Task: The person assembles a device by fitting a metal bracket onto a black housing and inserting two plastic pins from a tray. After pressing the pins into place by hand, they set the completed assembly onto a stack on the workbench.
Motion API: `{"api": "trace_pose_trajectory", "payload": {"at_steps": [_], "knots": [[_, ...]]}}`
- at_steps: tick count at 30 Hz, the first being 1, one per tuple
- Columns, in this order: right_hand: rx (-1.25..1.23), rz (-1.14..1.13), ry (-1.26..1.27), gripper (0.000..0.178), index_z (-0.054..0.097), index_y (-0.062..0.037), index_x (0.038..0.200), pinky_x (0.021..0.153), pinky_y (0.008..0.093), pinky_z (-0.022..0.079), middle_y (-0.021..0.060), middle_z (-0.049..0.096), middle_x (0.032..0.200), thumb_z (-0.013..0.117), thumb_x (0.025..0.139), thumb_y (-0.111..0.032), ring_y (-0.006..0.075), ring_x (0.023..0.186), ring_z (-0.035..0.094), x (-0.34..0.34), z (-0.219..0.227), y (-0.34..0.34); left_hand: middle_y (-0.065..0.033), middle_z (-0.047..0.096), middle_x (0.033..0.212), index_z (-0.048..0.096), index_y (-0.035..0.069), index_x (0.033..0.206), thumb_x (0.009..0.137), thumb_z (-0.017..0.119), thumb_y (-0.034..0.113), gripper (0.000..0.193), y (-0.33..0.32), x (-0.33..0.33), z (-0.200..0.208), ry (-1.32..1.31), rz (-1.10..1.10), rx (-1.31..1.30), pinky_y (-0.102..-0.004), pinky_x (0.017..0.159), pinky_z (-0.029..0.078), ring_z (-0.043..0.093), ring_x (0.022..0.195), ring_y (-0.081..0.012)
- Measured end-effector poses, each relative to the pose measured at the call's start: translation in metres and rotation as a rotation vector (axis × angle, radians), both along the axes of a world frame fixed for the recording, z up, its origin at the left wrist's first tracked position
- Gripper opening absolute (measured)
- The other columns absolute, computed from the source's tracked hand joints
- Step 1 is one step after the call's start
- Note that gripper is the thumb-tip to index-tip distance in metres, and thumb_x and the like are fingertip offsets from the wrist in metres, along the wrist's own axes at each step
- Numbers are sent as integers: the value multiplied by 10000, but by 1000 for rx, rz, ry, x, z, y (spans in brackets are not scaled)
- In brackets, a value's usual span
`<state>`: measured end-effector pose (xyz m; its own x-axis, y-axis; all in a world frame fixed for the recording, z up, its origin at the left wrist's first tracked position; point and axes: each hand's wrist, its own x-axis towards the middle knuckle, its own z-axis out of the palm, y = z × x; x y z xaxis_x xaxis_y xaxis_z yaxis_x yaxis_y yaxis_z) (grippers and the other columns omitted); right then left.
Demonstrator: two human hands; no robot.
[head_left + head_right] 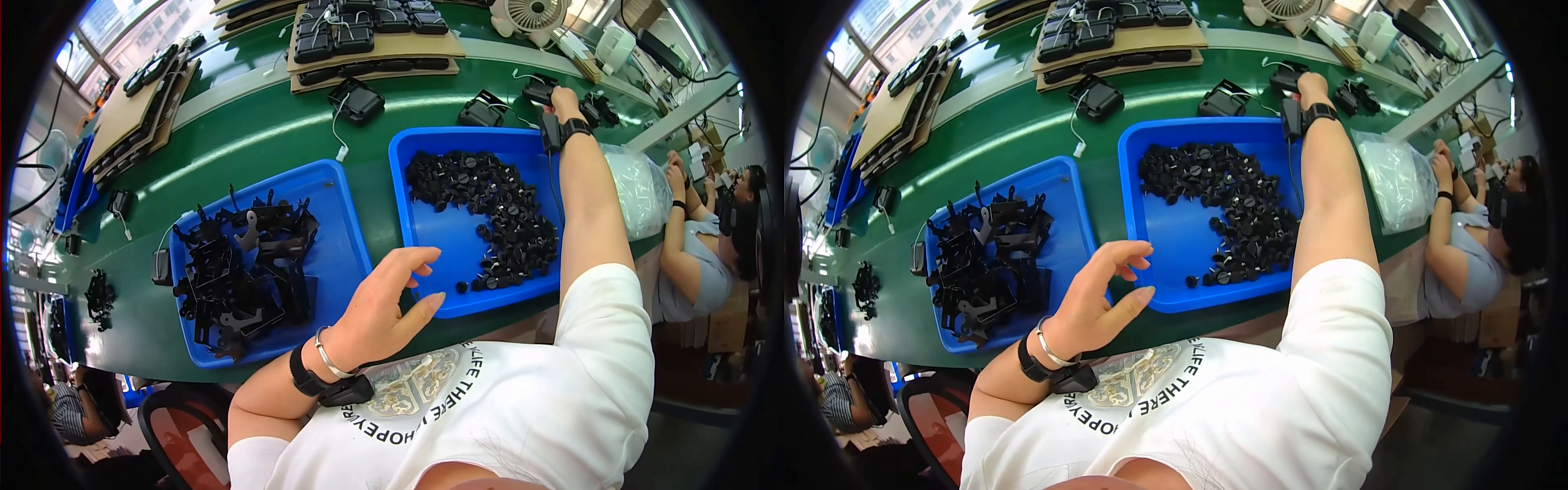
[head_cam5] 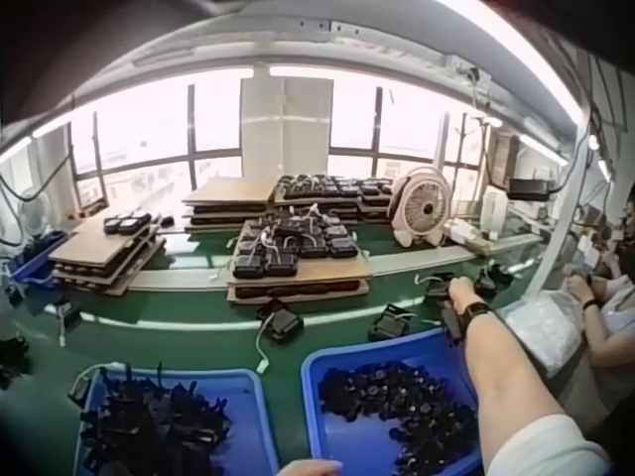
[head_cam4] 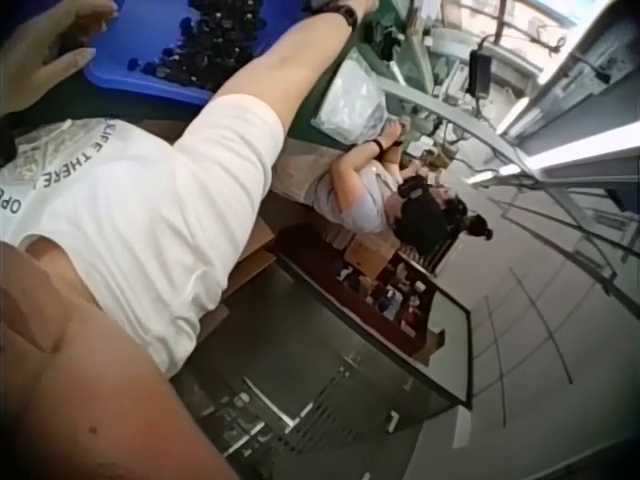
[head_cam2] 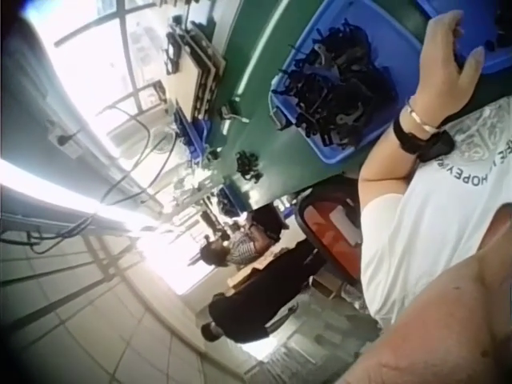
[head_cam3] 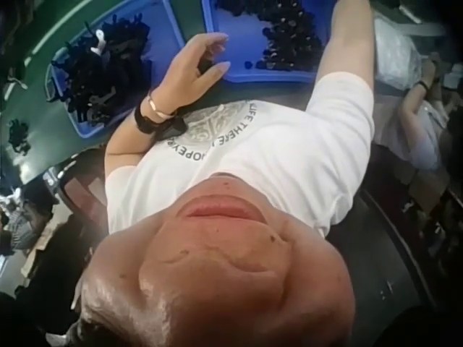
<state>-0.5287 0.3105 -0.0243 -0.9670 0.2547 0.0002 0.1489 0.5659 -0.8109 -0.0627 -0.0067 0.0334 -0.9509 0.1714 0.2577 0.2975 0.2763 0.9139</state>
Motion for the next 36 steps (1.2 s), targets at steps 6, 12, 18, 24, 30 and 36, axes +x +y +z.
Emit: {"api": "trace_pose_trajectory", "payload": {"at_steps": [6,12,18,24,30,36], "knots": [[1149,270,-231,231,641,14,953,726,451,500,213,602,1059,484,838,-111,406,924,581,-12,5,-5,-118,528,1088,474,23,1191,787,644,51,440,-5,-1,-3,-43,8,-50,-299,776,462,548,958,-219],[807,312,280,323,659,-53,957,791,448,467,190,629,979,510,808,-298,381,916,584,-6,78,-60,-129,550,1062,515,15,1130,781,645,42,374,1,-5,-1,67,-30,-51,-299,757,470,558,927,-223],[484,872,362,339,631,-24,967,566,290,495,91,648,763,633,803,-321,161,607,624,5,107,-251,-127,590,981,567,5,1033,776,630,4,264,-6,-3,1,108,52,22,-295,752,474,582,860,-224],[620,774,621,416,628,-68,1039,696,354,505,136,663,864,627,772,-387,253,738,646,-59,87,-331,-112,619,922,593,-2,968,799,593,-30,172,-9,0,1,-10,67,269,-277,718,471,591,800,-179],[705,483,825,573,591,-79,1130,820,399,484,164,637,1034,609,734,-494,307,888,630,-88,65,-377,-102,629,908,603,-21,943,814,562,-45,137,-14,-5,-6,-179,112,613,-267,697,463,587,772,-154],[683,561,367,707,394,-92,1329,958,438,393,225,488,1253,546,779,-511,383,1145,477,-18,108,-418,-114,632,850,606,-19,916,768,582,-64,156,-19,-11,1,-59,142,528,-271,642,477,603,722,-190]]}}
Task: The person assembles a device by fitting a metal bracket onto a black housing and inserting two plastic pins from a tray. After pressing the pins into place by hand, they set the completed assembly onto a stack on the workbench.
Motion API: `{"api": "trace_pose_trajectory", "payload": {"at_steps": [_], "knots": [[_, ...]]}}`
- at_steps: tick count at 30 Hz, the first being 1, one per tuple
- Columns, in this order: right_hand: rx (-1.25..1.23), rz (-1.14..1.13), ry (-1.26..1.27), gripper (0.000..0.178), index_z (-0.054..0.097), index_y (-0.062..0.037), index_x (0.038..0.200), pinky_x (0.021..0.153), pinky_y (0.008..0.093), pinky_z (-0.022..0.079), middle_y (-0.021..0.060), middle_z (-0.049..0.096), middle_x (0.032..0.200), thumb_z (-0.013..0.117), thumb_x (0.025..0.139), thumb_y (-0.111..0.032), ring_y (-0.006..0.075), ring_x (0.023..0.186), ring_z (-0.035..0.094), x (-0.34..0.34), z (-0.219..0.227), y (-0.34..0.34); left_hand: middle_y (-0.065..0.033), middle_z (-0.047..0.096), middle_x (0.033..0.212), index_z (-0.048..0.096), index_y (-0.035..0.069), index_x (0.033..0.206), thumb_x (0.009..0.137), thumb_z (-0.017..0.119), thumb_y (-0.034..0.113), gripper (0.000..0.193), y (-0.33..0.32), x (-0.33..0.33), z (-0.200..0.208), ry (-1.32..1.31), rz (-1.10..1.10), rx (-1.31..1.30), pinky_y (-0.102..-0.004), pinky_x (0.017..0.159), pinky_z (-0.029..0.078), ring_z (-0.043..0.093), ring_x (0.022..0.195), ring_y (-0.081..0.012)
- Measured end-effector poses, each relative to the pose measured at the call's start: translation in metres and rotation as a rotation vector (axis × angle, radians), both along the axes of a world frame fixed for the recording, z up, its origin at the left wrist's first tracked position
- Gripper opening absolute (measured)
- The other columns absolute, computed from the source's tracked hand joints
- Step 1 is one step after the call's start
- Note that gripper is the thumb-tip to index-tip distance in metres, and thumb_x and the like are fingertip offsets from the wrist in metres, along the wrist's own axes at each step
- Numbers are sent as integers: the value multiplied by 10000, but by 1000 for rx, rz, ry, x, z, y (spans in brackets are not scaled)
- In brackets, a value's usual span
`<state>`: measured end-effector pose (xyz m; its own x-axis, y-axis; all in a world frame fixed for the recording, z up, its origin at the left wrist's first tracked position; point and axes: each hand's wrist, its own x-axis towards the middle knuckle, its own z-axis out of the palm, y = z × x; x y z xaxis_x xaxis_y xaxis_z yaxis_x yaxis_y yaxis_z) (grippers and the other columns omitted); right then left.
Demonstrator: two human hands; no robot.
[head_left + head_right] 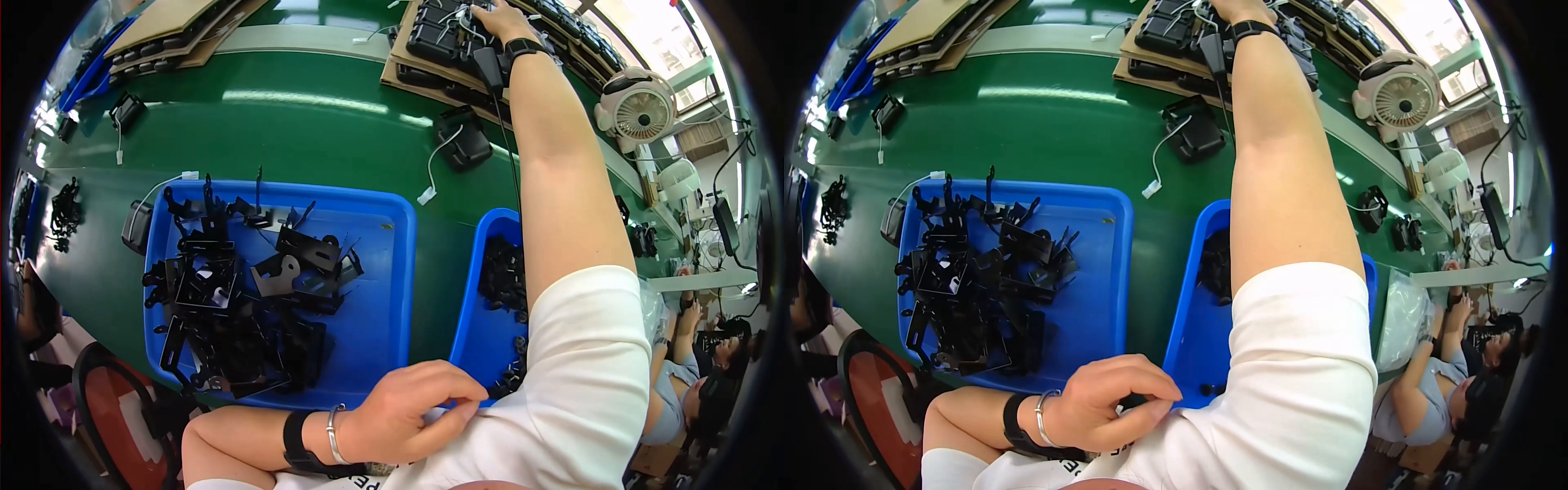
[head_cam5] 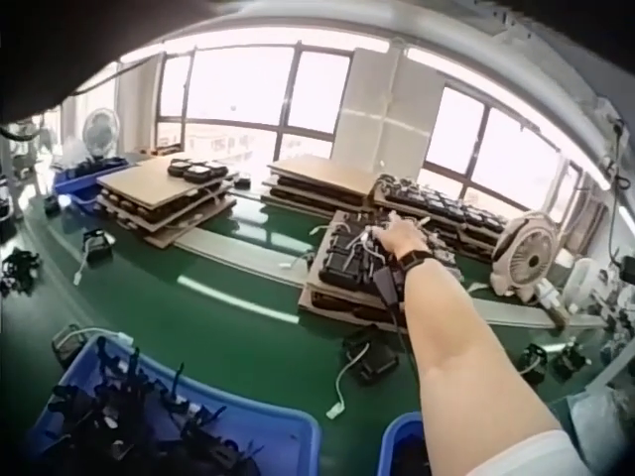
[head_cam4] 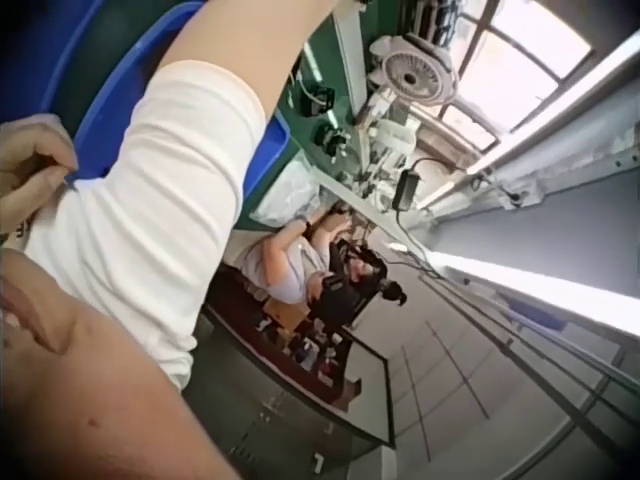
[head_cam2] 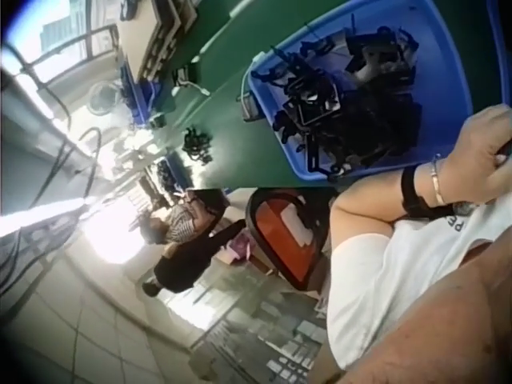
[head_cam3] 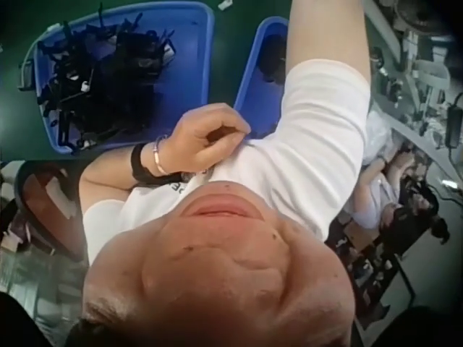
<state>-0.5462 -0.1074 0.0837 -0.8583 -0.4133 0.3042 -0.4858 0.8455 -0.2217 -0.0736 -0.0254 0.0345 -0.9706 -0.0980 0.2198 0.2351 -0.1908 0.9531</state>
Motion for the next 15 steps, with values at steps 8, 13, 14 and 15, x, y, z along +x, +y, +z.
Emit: {"api": "trace_pose_trajectory", "payload": {"at_steps": [8,13,14,15], "knots": [[24,-26,180,599,422,-88,1275,910,437,441,199,489,1227,636,780,-348,345,1070,514,-23,-26,6,-117,633,818,604,-11,910,743,603,-62,175,2,-4,-7,85,46,-51,-274,598,483,610,694,-211],[-300,230,300,613,489,-63,1231,805,369,500,165,596,1116,666,752,-403,291,900,628,-90,-39,47,-112,629,826,605,-8,913,764,587,-60,160,1,1,-5,51,13,-82,-270,603,480,604,693,-192],[-418,310,177,611,472,-63,1243,791,364,507,163,589,1125,675,760,-378,293,905,625,-88,-31,54,-112,629,826,605,-8,913,764,587,-60,160,1,1,-5,61,4,-86,-270,603,480,604,693,-192],[-420,300,191,611,472,-63,1243,791,364,507,163,589,1125,675,760,-378,293,905,625,-85,-23,62,-110,628,832,606,-7,915,772,581,-59,154,2,1,-4,40,-1,-71,-265,610,478,601,696,-181]]}}
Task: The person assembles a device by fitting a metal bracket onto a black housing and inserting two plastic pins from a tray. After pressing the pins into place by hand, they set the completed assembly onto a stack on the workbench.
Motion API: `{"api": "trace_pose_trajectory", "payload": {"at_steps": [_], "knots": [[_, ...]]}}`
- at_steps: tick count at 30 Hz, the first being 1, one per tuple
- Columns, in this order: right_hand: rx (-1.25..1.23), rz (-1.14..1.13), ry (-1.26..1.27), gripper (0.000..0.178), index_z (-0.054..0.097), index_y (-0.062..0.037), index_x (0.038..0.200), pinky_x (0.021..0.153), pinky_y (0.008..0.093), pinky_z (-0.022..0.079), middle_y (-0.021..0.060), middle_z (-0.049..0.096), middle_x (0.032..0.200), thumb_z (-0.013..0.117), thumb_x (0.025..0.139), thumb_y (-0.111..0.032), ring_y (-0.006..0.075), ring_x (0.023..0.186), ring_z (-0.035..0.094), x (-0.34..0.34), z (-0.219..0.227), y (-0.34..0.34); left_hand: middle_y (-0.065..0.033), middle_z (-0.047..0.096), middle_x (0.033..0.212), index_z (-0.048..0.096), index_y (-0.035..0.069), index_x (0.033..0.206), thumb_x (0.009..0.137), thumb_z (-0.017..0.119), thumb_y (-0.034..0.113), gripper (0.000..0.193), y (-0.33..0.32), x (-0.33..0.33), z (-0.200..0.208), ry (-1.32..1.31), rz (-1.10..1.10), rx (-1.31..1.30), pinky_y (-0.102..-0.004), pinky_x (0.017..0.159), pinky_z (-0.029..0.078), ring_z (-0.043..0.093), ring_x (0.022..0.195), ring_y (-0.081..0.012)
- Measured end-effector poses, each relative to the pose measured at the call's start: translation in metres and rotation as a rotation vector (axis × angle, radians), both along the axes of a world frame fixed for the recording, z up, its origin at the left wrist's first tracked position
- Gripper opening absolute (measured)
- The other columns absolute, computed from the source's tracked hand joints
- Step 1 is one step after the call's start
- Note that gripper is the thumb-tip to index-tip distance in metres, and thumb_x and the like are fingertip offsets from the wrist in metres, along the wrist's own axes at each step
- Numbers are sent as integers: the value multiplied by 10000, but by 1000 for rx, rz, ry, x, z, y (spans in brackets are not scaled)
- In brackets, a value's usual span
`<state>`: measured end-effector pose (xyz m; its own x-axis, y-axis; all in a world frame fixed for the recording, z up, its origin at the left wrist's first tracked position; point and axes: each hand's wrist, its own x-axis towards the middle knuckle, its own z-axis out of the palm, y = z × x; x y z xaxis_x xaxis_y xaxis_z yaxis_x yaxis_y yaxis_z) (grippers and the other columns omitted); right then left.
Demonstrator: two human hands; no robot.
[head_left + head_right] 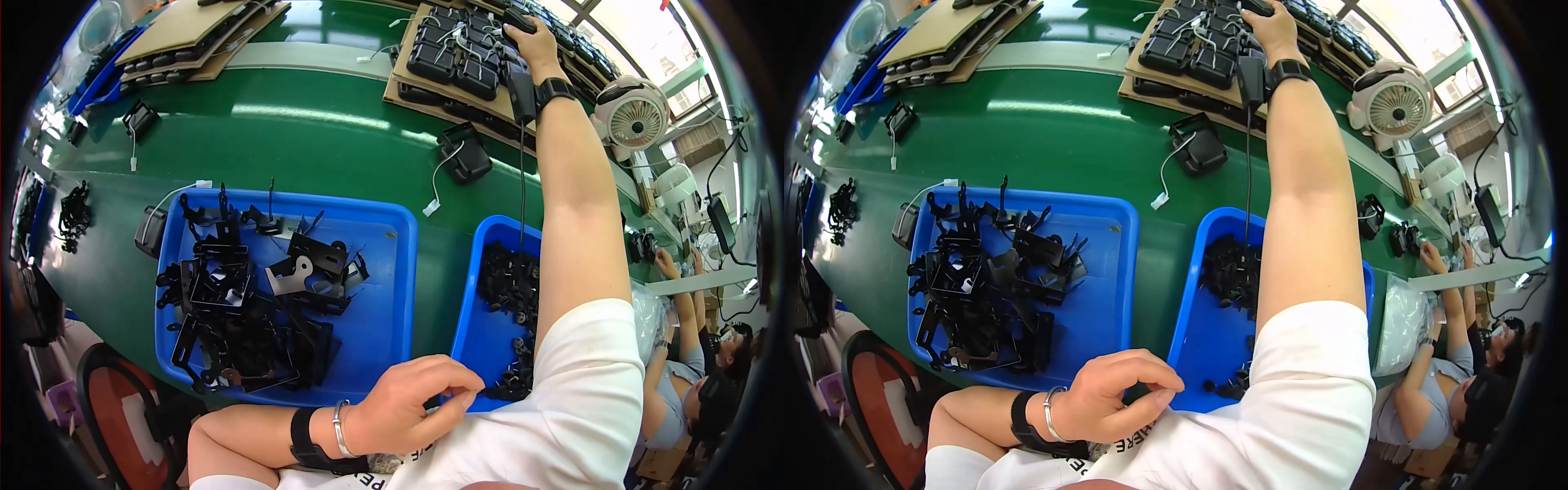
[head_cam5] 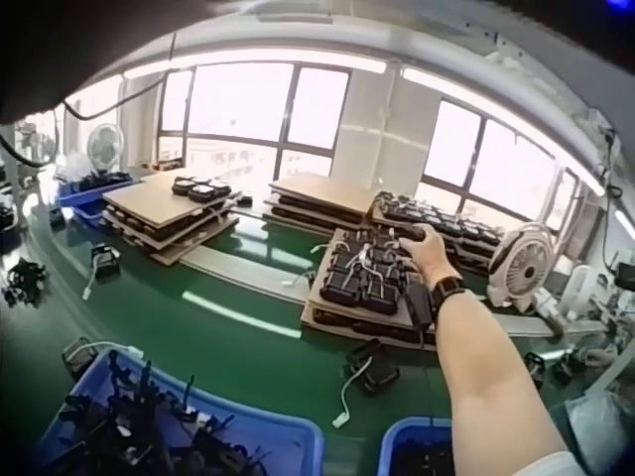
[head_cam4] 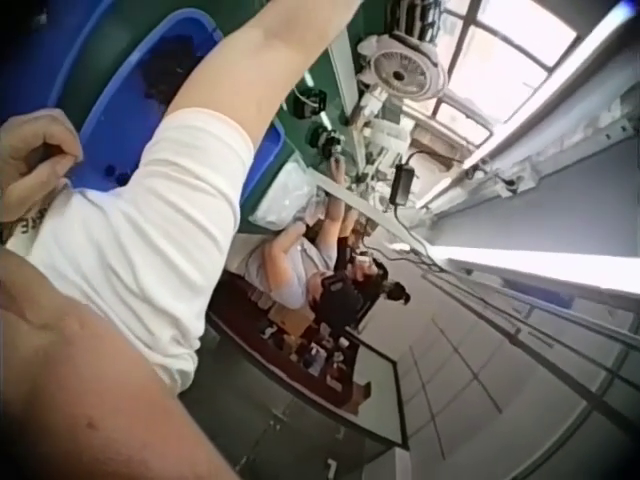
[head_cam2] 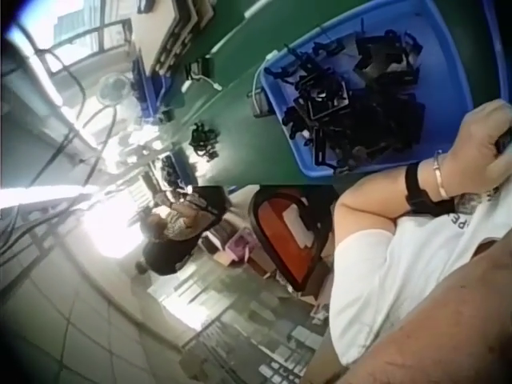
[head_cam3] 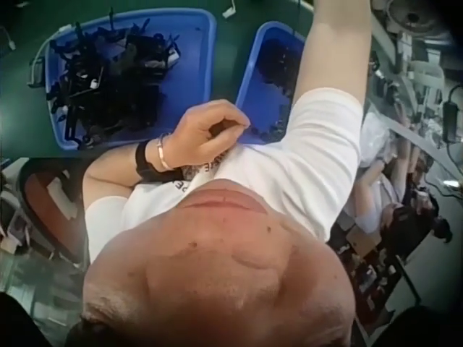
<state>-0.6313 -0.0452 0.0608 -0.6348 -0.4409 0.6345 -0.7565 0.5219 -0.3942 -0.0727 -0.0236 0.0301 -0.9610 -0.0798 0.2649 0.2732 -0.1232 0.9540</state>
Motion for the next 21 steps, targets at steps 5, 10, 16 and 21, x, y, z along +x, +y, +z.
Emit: {"api": "trace_pose_trajectory", "payload": {"at_steps": [5,10,16,21], "knots": [[-520,450,-679,480,483,-65,1216,704,326,518,148,602,1085,644,826,-294,301,916,618,61,38,39,-100,623,856,605,-7,926,806,563,-48,134,3,5,-1,-68,3,11,-245,653,467,587,726,-141],[-614,768,-1043,446,485,-52,1206,668,318,522,163,598,1079,584,874,-332,313,921,617,128,69,86,-82,621,874,587,-18,944,836,553,-23,113,6,5,-3,-94,-11,3,-225,703,454,571,772,-113],[-584,872,-1228,497,467,-31,1221,675,321,521,170,591,1094,548,885,-389,317,951,609,254,80,116,-59,618,885,574,-16,961,853,553,-1,111,12,6,-11,-157,-18,205,-220,708,457,565,782,-93],[-431,963,-1166,451,476,-35,1213,760,319,511,148,588,1113,599,867,-297,303,992,596,342,71,146,-43,622,878,575,-4,964,851,579,33,118,14,4,-9,-131,-29,264,-228,690,467,569,772,-85]]}}
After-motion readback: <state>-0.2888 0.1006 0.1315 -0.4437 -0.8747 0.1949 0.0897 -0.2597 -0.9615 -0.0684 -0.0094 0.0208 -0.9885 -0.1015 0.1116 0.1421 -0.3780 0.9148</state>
